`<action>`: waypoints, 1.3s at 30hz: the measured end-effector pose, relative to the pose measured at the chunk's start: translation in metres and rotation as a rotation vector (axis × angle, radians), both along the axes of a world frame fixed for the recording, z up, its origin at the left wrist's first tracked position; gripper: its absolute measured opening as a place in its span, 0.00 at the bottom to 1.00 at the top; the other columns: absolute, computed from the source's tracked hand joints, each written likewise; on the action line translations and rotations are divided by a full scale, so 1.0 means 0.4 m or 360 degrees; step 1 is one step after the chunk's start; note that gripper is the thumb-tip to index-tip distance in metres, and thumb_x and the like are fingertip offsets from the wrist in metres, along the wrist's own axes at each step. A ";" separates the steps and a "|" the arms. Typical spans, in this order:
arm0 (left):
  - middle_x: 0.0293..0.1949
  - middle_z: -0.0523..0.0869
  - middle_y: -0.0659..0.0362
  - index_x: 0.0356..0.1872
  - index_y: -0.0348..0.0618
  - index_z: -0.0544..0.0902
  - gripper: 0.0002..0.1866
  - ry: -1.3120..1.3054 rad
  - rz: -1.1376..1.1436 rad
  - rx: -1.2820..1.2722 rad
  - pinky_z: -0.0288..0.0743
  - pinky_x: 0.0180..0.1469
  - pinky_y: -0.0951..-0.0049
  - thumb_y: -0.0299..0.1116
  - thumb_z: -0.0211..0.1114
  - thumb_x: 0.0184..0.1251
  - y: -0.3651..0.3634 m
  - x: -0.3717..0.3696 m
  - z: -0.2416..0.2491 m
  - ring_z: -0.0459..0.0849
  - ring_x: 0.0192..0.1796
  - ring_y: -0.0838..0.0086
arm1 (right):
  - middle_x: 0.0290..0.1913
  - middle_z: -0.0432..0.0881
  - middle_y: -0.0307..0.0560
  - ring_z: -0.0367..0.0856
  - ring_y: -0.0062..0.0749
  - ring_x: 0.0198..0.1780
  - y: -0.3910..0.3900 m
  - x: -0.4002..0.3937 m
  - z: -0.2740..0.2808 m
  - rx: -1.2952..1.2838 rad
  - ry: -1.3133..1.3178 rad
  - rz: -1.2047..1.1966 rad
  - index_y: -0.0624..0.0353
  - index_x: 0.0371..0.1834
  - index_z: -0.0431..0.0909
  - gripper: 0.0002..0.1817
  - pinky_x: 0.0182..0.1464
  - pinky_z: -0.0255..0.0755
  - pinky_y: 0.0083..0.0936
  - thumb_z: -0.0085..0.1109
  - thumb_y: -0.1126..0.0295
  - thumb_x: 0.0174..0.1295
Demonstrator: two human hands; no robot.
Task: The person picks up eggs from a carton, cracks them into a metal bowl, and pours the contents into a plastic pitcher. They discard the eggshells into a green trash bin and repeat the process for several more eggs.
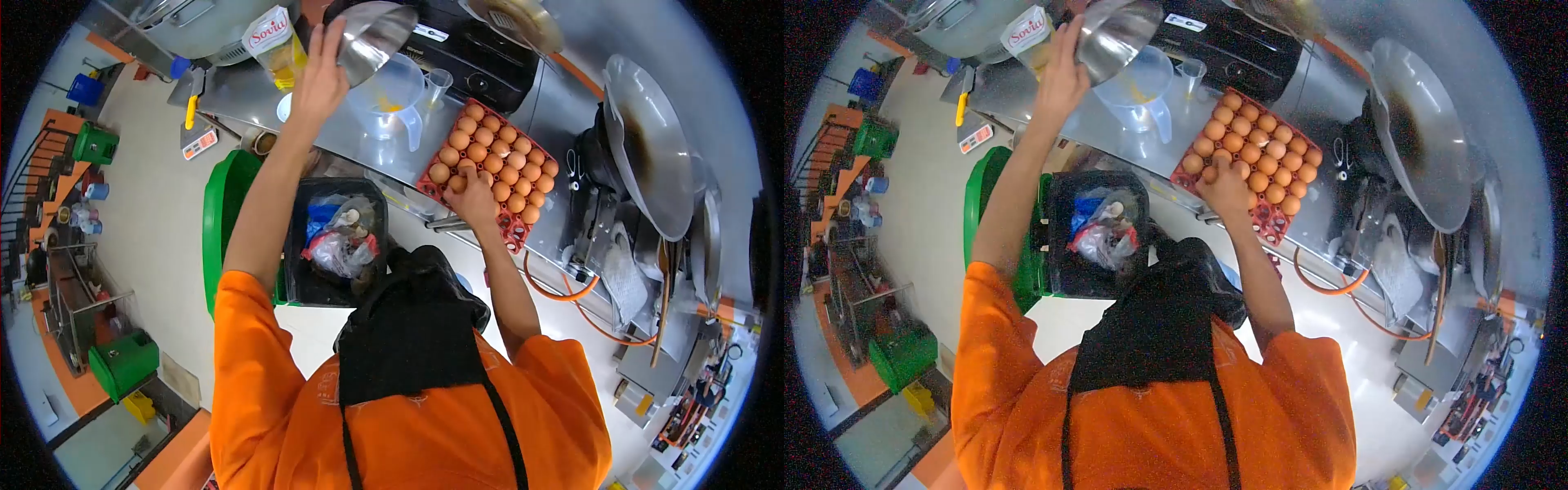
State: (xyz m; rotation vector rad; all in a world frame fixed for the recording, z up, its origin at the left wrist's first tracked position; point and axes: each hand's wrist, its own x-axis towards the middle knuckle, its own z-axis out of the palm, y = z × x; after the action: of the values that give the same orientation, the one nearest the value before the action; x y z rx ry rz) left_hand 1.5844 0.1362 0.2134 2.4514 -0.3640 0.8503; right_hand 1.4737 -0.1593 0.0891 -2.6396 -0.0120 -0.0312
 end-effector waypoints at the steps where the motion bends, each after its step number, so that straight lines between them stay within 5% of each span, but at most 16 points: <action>1: 0.66 0.63 0.40 0.70 0.47 0.58 0.38 0.0063 0.0030 -0.0015 0.67 0.62 0.53 0.20 0.51 0.53 -0.007 -0.007 -0.003 0.70 0.61 0.41 | 0.42 0.76 0.59 0.80 0.52 0.44 -0.009 0.001 -0.020 0.0115 -0.0113 0.0011 0.60 0.46 0.73 0.23 0.44 0.76 0.43 0.66 0.63 0.47; 4: 0.67 0.62 0.39 0.71 0.47 0.56 0.38 -0.0034 0.0080 -0.0140 0.67 0.62 0.52 0.21 0.52 0.54 -0.002 -0.016 -0.033 0.70 0.61 0.40 | 0.47 0.77 0.59 0.76 0.46 0.52 -0.052 0.011 -0.067 0.0600 -0.0204 0.0054 0.66 0.50 0.74 0.26 0.53 0.73 0.35 0.65 0.68 0.45; 6: 0.67 0.61 0.36 0.71 0.51 0.55 0.39 -0.0253 0.0117 -0.0346 0.71 0.58 0.51 0.22 0.52 0.54 0.006 -0.019 -0.058 0.73 0.56 0.36 | 0.47 0.79 0.53 0.75 0.38 0.57 -0.049 -0.001 -0.029 0.1494 0.0327 -0.0245 0.67 0.49 0.75 0.19 0.55 0.73 0.29 0.59 0.74 0.52; 7: 0.66 0.61 0.34 0.71 0.45 0.54 0.39 -0.0295 0.0192 -0.0406 0.70 0.60 0.53 0.21 0.52 0.53 0.012 -0.026 -0.067 0.74 0.56 0.37 | 0.50 0.77 0.49 0.73 0.37 0.59 -0.041 -0.010 0.013 0.2091 0.0424 -0.0340 0.67 0.51 0.73 0.17 0.58 0.74 0.30 0.52 0.79 0.57; 10: 0.65 0.63 0.33 0.72 0.43 0.51 0.40 0.0235 0.0305 -0.1432 0.71 0.58 0.56 0.19 0.50 0.53 0.021 -0.087 -0.091 0.77 0.56 0.43 | 0.56 0.71 0.51 0.75 0.43 0.57 -0.075 -0.005 -0.008 0.3158 0.0540 -0.0262 0.64 0.51 0.69 0.14 0.62 0.74 0.41 0.51 0.79 0.61; 11: 0.63 0.66 0.37 0.71 0.44 0.48 0.39 0.0167 0.0284 -0.1519 0.80 0.50 0.57 0.18 0.49 0.55 0.023 -0.129 -0.092 0.79 0.54 0.48 | 0.51 0.74 0.49 0.76 0.42 0.56 -0.059 0.002 0.029 0.3118 0.0613 -0.0395 0.63 0.47 0.70 0.10 0.61 0.75 0.39 0.54 0.76 0.63; 13: 0.57 0.70 0.43 0.66 0.38 0.55 0.34 0.0252 0.0232 -0.2319 0.88 0.30 0.61 0.19 0.48 0.53 0.002 -0.228 -0.092 0.80 0.50 0.53 | 0.42 0.77 0.45 0.79 0.33 0.45 -0.007 0.020 0.088 0.2983 0.0607 -0.0346 0.61 0.45 0.70 0.10 0.48 0.80 0.28 0.57 0.73 0.63; 18: 0.55 0.71 0.39 0.65 0.30 0.52 0.34 0.0615 0.0300 -0.2842 0.87 0.42 0.56 0.19 0.45 0.53 -0.021 -0.557 -0.152 0.82 0.48 0.48 | 0.29 0.77 0.41 0.78 0.28 0.27 0.231 -0.006 0.190 0.1816 0.0194 -0.0029 0.60 0.43 0.72 0.11 0.32 0.75 0.19 0.61 0.72 0.61; 20: 0.56 0.70 0.42 0.67 0.40 0.50 0.36 0.0625 0.0377 -0.3178 0.88 0.41 0.56 0.17 0.45 0.53 -0.035 -0.639 -0.206 0.82 0.48 0.50 | 0.30 0.78 0.42 0.79 0.29 0.30 0.335 -0.035 0.145 0.1113 -0.0664 0.0616 0.61 0.39 0.74 0.10 0.34 0.75 0.23 0.64 0.72 0.58; 23: 0.53 0.73 0.36 0.63 0.23 0.54 0.31 0.0608 0.0594 -0.3390 0.87 0.46 0.60 0.18 0.43 0.53 -0.034 -0.719 -0.252 0.84 0.44 0.45 | 0.31 0.80 0.45 0.79 0.30 0.30 0.441 -0.072 0.093 0.0899 -0.0711 0.1041 0.62 0.34 0.75 0.09 0.35 0.75 0.26 0.66 0.73 0.55; 27: 0.54 0.74 0.37 0.62 0.25 0.58 0.29 0.0406 0.0964 -0.3378 0.87 0.43 0.63 0.19 0.43 0.55 -0.006 -0.817 -0.319 0.85 0.42 0.45 | 0.33 0.81 0.51 0.82 0.43 0.33 0.483 -0.121 0.072 0.1313 -0.0479 0.0629 0.63 0.34 0.76 0.11 0.38 0.75 0.30 0.67 0.73 0.50; 30: 0.54 0.69 0.43 0.62 0.39 0.51 0.32 0.0329 0.0752 -0.3593 0.87 0.43 0.53 0.15 0.45 0.52 -0.004 -0.840 -0.343 0.81 0.50 0.47 | 0.33 0.81 0.53 0.82 0.47 0.33 0.551 -0.162 0.018 0.0974 -0.0618 0.1180 0.62 0.35 0.76 0.13 0.38 0.75 0.33 0.68 0.72 0.49; 35: 0.53 0.70 0.41 0.60 0.39 0.50 0.31 0.0180 0.0720 -0.3693 0.88 0.39 0.52 0.14 0.45 0.52 0.024 -0.899 -0.398 0.82 0.47 0.46 | 0.31 0.82 0.52 0.82 0.46 0.32 0.555 -0.162 0.013 0.1054 -0.0241 0.0873 0.61 0.36 0.77 0.12 0.37 0.75 0.34 0.68 0.70 0.49; 39: 0.53 0.70 0.39 0.59 0.38 0.50 0.29 0.0085 0.0873 -0.3585 0.88 0.38 0.53 0.15 0.44 0.54 0.005 -0.879 -0.395 0.83 0.45 0.46 | 0.29 0.82 0.51 0.82 0.42 0.29 0.589 -0.186 -0.033 0.0951 -0.0489 0.1351 0.59 0.36 0.78 0.12 0.35 0.75 0.34 0.68 0.69 0.49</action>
State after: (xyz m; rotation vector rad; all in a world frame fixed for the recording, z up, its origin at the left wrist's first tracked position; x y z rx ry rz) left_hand 1.2328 0.1381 0.0552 0.3541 0.9016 0.5948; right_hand 1.3993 0.0764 0.0760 -1.8348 -1.0387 -0.1273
